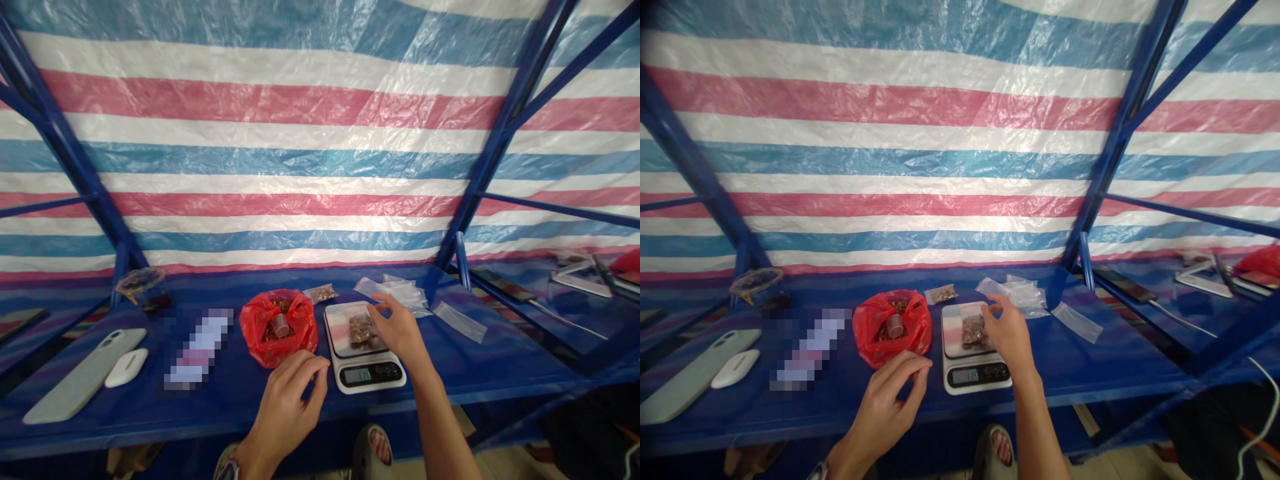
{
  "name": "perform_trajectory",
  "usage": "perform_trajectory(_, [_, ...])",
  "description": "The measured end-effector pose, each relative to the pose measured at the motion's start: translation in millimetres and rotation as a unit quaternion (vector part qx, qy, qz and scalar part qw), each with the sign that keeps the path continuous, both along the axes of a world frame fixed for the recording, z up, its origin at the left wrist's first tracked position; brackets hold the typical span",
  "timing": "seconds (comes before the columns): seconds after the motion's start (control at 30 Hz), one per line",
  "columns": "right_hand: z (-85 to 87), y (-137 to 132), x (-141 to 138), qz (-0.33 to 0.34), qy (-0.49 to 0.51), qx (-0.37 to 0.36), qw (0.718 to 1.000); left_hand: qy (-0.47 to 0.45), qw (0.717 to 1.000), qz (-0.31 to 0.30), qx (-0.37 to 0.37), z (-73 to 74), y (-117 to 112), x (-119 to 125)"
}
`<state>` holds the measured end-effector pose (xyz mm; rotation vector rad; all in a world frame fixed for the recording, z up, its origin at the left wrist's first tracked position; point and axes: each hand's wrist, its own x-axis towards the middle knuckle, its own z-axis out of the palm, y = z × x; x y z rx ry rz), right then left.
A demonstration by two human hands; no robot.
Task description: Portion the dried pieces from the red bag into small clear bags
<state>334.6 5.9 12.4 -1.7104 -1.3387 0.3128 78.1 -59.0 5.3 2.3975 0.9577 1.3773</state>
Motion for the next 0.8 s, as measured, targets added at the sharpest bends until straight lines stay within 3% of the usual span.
perform_trajectory(0.17, [7.4, 0.9, -11.1, 0.064, 0.157, 0.039, 0.985, -0.092, 0.991, 0.057, -0.072, 0.2, 2.6, 14.6])
perform_trajectory(0.3, [25.9, -6.5, -30.9, 0.096, 0.220, 0.076, 0.968, -0.215, 0.956, 0.106, -0.170, -0.2, 9.0, 29.2])
perform_trajectory(0.53, [45.4, -7.3, -98.0, 0.180, 0.209, 0.105, 0.956, -0.437, 0.829, 0.090, -0.337, -2.2, 21.3, 42.3])
perform_trajectory(0.7, [48.5, 0.4, -143.8, 0.201, 0.120, 0.071, 0.970, -0.551, 0.738, 0.058, -0.385, -4.2, 24.4, 37.1])
perform_trajectory(0.8, [45.7, 6.0, -158.6, 0.201, 0.062, 0.065, 0.976, -0.588, 0.704, 0.048, -0.395, -8.3, 24.9, 29.9])
